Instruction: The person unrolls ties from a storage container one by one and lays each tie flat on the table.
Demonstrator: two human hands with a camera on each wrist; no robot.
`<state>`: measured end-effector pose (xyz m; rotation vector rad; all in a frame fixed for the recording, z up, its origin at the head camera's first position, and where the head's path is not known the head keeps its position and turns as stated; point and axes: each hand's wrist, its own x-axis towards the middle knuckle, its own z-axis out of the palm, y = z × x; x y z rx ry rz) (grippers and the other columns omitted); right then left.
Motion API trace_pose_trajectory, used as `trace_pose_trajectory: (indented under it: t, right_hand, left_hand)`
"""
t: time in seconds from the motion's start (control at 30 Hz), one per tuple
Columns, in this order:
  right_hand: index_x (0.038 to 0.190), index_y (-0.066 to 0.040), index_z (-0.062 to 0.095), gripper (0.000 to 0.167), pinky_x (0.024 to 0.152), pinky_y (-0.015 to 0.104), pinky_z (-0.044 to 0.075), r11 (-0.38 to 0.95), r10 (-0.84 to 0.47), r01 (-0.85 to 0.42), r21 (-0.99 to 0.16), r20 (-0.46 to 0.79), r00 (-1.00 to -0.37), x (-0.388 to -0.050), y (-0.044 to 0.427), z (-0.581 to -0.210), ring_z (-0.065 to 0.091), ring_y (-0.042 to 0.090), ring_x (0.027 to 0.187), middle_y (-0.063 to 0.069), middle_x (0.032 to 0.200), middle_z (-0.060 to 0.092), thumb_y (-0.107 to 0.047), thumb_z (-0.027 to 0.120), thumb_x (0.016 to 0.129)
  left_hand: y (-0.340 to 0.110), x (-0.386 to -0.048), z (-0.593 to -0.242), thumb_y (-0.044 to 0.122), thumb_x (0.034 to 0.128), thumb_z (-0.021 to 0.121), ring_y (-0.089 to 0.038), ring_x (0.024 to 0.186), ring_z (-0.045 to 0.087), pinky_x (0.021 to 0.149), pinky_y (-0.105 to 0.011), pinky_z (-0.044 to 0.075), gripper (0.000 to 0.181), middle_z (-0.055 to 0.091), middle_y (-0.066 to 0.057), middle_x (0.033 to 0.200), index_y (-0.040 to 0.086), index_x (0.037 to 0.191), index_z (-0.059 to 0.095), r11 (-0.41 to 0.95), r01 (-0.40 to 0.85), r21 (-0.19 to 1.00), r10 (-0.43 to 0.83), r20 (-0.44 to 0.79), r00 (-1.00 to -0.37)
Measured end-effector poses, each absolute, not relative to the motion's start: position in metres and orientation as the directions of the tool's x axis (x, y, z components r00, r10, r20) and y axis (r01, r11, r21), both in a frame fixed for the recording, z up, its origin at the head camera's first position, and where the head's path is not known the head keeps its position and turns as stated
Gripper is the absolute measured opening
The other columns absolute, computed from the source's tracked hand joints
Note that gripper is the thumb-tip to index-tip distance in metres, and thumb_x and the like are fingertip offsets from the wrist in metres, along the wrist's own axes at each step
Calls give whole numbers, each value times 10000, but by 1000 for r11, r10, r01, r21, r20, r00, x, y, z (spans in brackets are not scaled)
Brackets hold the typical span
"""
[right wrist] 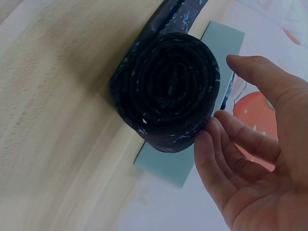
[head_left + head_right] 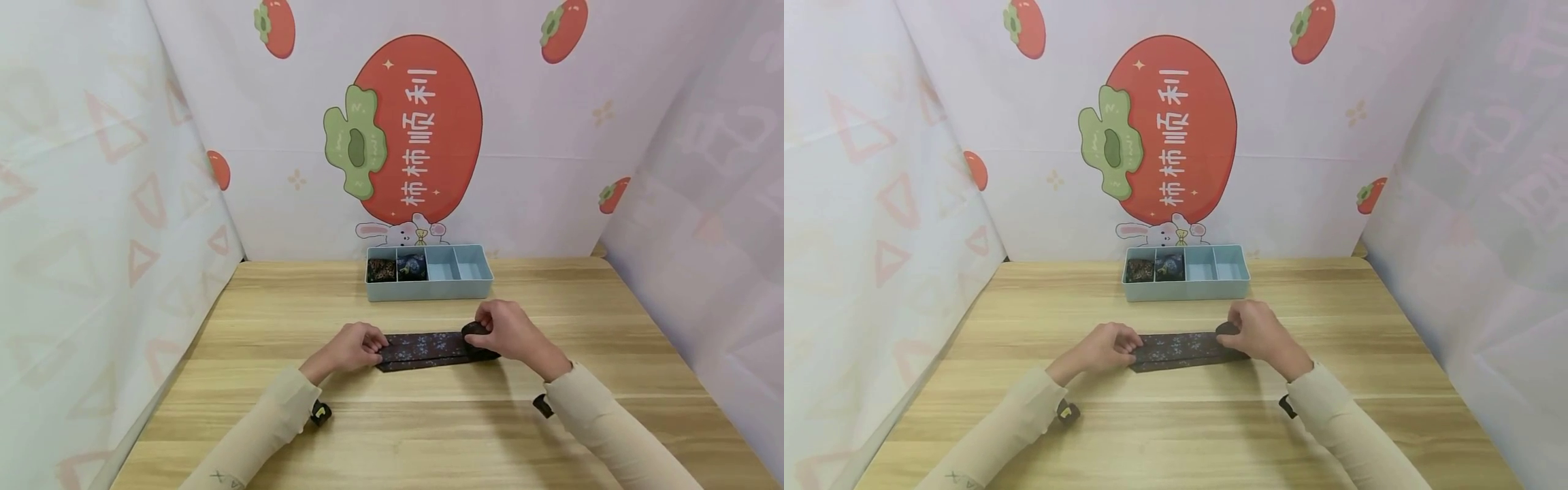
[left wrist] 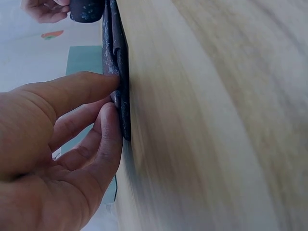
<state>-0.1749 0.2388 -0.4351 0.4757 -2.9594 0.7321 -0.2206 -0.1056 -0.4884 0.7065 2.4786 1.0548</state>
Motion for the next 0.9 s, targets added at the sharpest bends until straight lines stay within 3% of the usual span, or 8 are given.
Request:
trace_pose_trajectory:
  t: [0.27,0.53,0.9]
  right_hand:
    - [890,-67,694,329,666,278,490,834,-239,-268,-482,122,-963,-174,245,-443,554,109,722,27,825,661,-289,924,811]
    - [977,-66,713,308,707,277,540,812,-206,-204,-547,58,-977,-171,254,-450,600,102,770,22,898,693,-294,883,858]
    - [1014,-51,734,321,713,288,543,807,-286,-305,-507,117,-951,-173,243,-436,592,106,767,20,887,682,-264,904,842]
  left_hand:
    - [-119,-223,-488,-7,874,809,-111,911,686,816,-212,609,221,750,-64,1035,41,1088,779,596,328,733,582,-113,-805]
    - [-133,-222,-489,-6,881,804,-119,922,689,820,-201,605,222,737,-76,1046,33,1099,777,590,342,731,590,-102,-801]
    - [-133,-223,-487,-5,874,810,-97,895,682,803,-194,601,218,747,-55,1020,48,1083,782,608,333,721,579,-116,-807]
